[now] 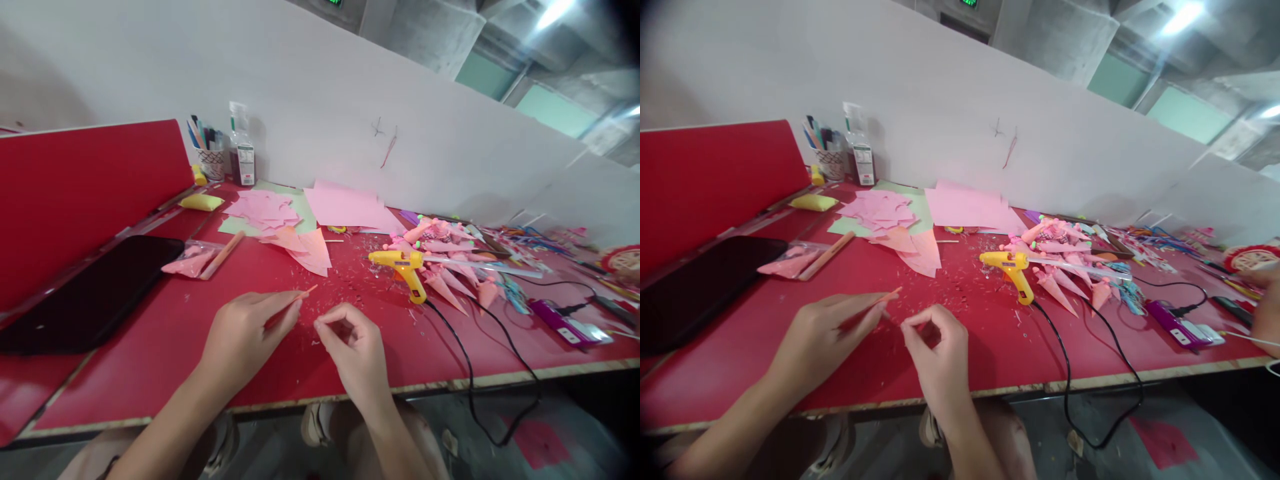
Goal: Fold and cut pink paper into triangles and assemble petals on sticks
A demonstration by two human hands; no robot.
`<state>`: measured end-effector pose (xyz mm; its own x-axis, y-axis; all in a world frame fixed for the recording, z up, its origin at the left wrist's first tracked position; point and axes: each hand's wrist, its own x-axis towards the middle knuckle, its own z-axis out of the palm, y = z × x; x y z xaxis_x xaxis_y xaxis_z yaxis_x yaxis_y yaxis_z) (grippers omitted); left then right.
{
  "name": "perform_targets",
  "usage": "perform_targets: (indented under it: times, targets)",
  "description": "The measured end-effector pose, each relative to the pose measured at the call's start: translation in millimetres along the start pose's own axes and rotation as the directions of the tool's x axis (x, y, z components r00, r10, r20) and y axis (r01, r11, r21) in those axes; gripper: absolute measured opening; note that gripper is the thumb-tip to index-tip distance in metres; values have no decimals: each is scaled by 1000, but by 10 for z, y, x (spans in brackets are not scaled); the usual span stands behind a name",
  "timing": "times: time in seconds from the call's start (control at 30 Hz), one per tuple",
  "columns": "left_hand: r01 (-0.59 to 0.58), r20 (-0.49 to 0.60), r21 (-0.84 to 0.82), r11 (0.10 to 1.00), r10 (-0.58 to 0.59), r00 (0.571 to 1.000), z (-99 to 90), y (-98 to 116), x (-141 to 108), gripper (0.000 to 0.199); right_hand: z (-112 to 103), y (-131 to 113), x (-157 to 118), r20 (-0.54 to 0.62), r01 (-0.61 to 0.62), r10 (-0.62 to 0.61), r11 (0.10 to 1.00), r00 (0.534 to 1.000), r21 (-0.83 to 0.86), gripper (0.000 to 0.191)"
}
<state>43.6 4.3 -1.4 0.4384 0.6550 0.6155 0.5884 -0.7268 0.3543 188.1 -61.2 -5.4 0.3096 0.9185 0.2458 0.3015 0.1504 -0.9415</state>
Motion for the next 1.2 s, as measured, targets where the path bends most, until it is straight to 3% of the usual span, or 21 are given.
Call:
perform_targets:
  times: [0.2,0.4,0.53,0.67,0.87,1.07,1.2]
  targets:
    - [-86,12,-37,996,87,996,12,15,15,24,-6,-11,-18,-15,-43,44,997,999,63,39]
    - [-221,153,8,975,217,964,52,50,28,25,35,-41,-24,53,-28,23,995,998,92,17]
    - [-264,178,115,958,242,954,59,101,14,26,44,-33,-28,44,-19,18,999,999,33,13]
    - [-251,155,163,954,227,962,21,137,14,30,25,-15,-27,35,-8,9,1000,999,-23,16]
    - [-181,213,53,982,166,963,-24,90,50,20,-18,-20,-3,54,5,-3,999,999,-42,21]
    - [-119,237,-64,991,131,963,5,12,37,32,-53,0,16,-90,-17,15,1000,996,-20,15]
    - [-110,266,-105,988,134,954,1,18,45,35,-63,7,19,-116,-2,-4,999,993,-45,14]
